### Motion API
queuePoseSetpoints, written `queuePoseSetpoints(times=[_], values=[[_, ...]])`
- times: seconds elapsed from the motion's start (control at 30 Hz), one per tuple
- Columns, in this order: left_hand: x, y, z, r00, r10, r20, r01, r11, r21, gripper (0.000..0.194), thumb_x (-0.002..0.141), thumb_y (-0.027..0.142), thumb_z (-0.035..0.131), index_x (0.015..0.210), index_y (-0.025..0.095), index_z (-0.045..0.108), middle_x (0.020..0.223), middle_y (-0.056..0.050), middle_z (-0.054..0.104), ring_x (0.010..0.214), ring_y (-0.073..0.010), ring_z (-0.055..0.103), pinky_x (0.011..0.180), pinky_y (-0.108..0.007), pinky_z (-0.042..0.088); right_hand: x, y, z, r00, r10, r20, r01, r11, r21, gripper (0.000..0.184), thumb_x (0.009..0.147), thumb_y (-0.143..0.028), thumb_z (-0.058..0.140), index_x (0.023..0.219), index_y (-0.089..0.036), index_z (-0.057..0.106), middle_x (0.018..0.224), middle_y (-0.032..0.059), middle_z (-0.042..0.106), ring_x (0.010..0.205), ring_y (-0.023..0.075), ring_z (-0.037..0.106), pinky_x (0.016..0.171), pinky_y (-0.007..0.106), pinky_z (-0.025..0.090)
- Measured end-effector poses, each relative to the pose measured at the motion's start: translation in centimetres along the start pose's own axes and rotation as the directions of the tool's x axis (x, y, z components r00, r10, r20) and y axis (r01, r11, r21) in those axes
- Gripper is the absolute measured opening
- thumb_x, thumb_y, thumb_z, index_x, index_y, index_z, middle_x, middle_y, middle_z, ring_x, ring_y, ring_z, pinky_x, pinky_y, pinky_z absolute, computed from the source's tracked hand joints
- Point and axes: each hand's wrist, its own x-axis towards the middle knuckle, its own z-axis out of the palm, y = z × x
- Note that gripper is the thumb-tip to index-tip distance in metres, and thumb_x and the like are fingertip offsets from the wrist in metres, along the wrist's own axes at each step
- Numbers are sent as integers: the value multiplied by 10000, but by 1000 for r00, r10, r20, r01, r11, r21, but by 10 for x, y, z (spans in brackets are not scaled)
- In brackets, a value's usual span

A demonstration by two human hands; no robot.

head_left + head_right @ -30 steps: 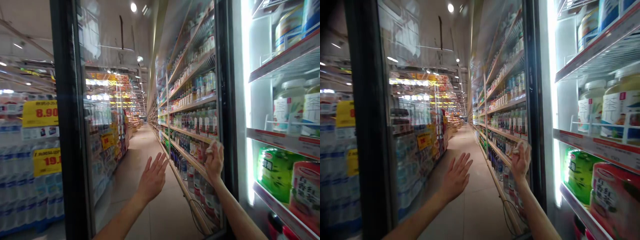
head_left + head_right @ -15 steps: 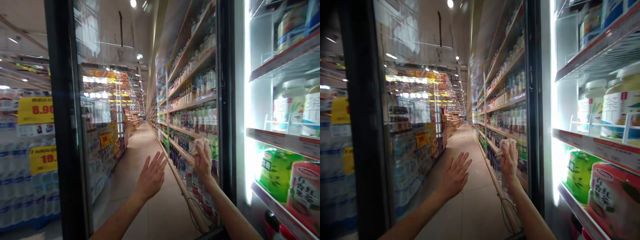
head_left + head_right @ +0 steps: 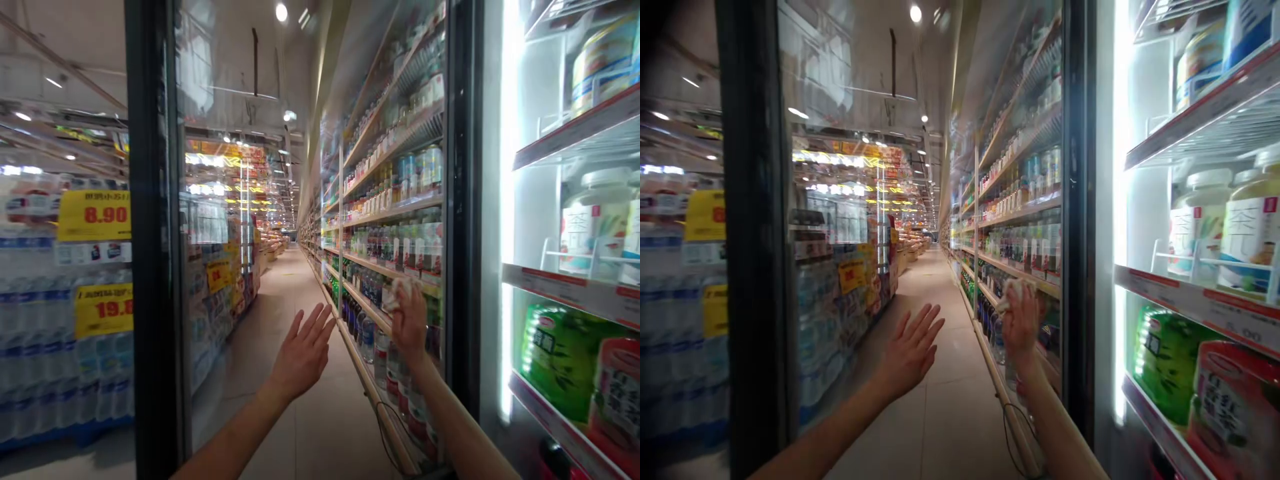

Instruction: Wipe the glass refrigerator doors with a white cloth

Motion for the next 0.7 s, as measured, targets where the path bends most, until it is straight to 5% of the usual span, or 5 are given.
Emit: queuePoseSetpoints(times=[0.13, 0.3, 0.43, 0.57, 0.7], values=[[9, -17, -16, 990, -132, -51, 134, 991, 28, 446, 818, 264, 474, 1253, 168, 445, 1371, -88, 390, 1319, -216, 256, 1100, -425, 131, 16, 22, 8, 928, 325, -184, -332, 943, -9, 496, 821, -158, 371, 1315, -198, 385, 1395, 135, 345, 1306, 281, 286, 1005, 562, 313], [15, -22, -22, 984, -161, -70, 164, 986, 33, 438, 817, 253, 477, 1246, 165, 450, 1376, -101, 379, 1322, -232, 247, 1091, -449, 148, 10, -34, 15, 1000, 1, -17, -1, 999, 34, 525, 808, -115, 396, 1312, -258, 382, 1441, 76, 275, 1331, 274, 232, 1019, 547, 306], [13, -22, -20, 986, -152, -65, 154, 988, 28, 441, 815, 257, 485, 1246, 169, 452, 1376, -94, 379, 1320, -230, 252, 1092, -442, 146, 3, -37, 8, 943, -293, 159, 282, 955, 92, 525, 784, -112, 441, 1274, -299, 429, 1424, 41, 319, 1320, 262, 265, 1027, 505, 323], [10, -26, -21, 990, -125, -69, 128, 991, 45, 461, 812, 262, 487, 1263, 181, 435, 1379, -78, 378, 1317, -224, 262, 1092, -426, 150, 16, 21, 4, 994, 70, -82, -74, 996, -47, 477, 799, -149, 407, 1267, -225, 455, 1381, 111, 378, 1289, 277, 324, 1009, 535, 325], [9, -27, -20, 990, -120, -72, 124, 990, 65, 474, 804, 277, 497, 1265, 184, 434, 1388, -77, 361, 1316, -233, 262, 1090, -430, 150, 36, 28, 14, 921, 314, -231, -331, 943, -41, 494, 795, -174, 365, 1284, -155, 434, 1365, 147, 386, 1287, 288, 321, 1011, 555, 312]])
